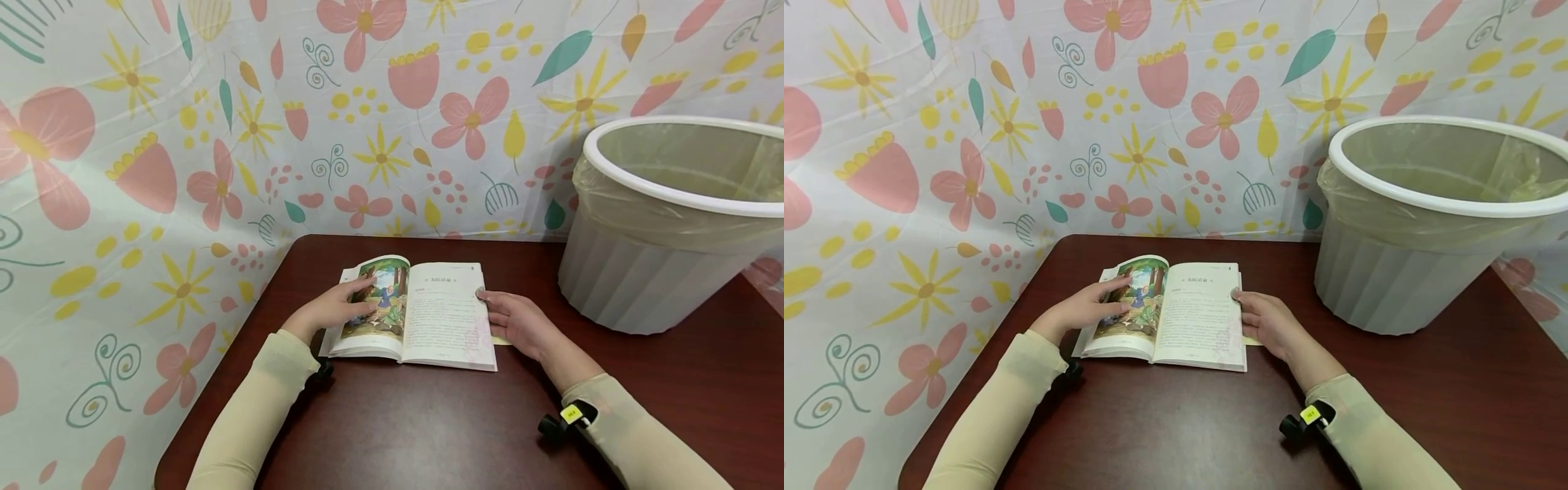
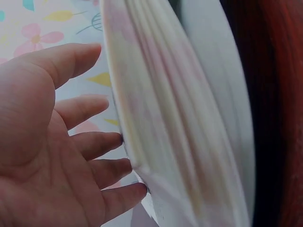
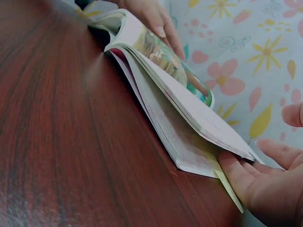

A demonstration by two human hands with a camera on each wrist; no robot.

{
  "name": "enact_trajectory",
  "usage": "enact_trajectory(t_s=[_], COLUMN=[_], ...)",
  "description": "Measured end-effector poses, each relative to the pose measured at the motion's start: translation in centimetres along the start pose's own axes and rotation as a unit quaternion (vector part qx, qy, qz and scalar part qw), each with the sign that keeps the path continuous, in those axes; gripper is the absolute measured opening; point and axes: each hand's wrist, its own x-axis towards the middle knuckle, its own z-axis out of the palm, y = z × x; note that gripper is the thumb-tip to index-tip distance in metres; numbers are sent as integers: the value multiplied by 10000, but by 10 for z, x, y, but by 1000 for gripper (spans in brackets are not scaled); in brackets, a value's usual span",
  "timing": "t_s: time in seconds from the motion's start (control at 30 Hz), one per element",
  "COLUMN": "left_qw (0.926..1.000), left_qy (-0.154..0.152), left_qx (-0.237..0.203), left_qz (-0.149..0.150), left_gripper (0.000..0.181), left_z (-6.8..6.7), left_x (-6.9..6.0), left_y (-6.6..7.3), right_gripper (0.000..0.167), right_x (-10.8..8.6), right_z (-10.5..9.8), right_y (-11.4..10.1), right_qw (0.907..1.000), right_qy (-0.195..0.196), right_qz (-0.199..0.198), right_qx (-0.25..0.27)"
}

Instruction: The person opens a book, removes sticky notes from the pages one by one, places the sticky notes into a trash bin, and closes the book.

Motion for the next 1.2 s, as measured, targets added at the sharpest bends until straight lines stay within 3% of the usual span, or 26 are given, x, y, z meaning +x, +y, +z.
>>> enact_trajectory(t_s=[0.3,0.7,0.93,1.2], left_qw=[9994,9986,9985,9984], left_qy=[-212,-235,-211,-176], left_qx=[87,27,154,121], left_qz=[-275,-463,-483,-527], left_gripper=[78,83,86,86], left_z=[-5,-11,-14,-15], left_x=[-5,-6,-8,-9], left_y=[-1,-9,-9,-12], right_gripper=[56,53,55,53], right_x=[-7,-15,-16,-8], right_z=[-2,4,17,41], right_y=[-5,-28,-41,-51], right_qw=[9992,9979,9972,9933], right_qy=[-89,-72,-74,-145], right_qz=[-360,-590,-697,-1084], right_qx=[-112,252,265,371])
